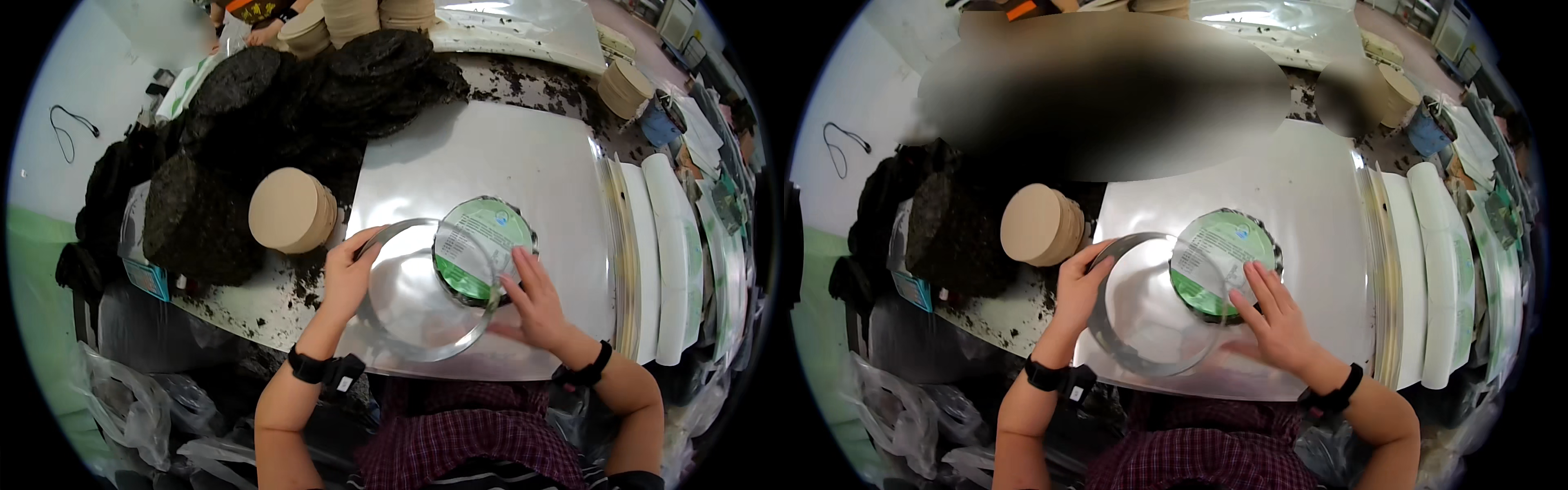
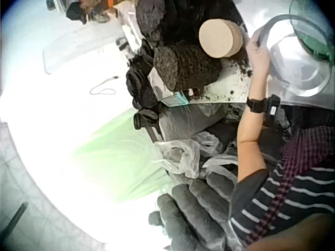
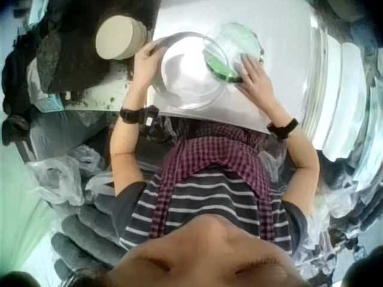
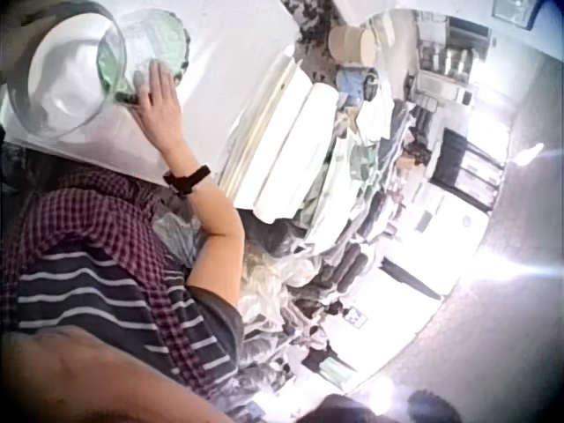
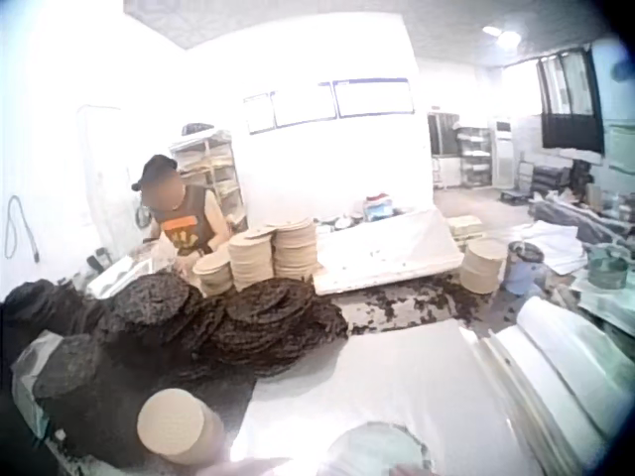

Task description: The person is wrapping compressed tea cakes by placing them on plastic sheets over a mold, pressing them into shape, and then folding paper layers and labels around each cake.

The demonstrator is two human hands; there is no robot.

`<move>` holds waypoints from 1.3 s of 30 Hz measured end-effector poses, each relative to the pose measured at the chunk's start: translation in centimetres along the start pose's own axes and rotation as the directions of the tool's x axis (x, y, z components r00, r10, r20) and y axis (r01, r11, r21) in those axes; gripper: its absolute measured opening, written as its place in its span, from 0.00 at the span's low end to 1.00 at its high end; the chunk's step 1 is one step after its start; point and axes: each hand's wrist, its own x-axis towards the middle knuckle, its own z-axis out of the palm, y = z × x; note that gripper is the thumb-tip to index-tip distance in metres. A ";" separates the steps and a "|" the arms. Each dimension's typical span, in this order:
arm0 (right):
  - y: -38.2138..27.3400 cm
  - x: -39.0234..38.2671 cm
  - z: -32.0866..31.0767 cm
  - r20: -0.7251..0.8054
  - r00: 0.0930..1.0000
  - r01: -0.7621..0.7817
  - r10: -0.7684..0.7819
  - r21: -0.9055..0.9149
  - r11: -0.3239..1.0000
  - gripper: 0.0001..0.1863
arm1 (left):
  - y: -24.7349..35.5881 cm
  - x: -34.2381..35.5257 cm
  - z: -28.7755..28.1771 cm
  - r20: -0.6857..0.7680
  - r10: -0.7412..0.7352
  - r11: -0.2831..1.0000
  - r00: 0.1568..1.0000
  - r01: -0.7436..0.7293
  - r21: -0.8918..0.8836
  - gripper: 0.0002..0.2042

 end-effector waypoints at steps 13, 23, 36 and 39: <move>16.3 -4.5 -4.1 0.213 0.209 -0.678 0.955 0.735 -0.016 0.33 | -2.2 -0.9 10.6 0.073 0.079 0.992 0.994 -0.086 0.096 0.09; 16.1 11.5 -12.6 0.492 0.671 -0.645 0.555 0.756 0.109 0.33 | -1.7 -6.9 -2.1 0.797 0.059 0.623 0.602 -0.645 0.442 0.12; -2.0 -7.2 -4.8 0.388 0.919 -0.193 0.076 0.270 0.943 0.15 | 2.1 0.0 1.8 0.543 -0.389 0.674 0.744 -0.172 0.719 0.09; -3.1 -7.2 -3.2 0.383 0.894 0.147 -0.233 0.241 0.959 0.11 | 7.9 4.1 3.6 0.452 0.273 0.753 0.849 -0.481 0.449 0.06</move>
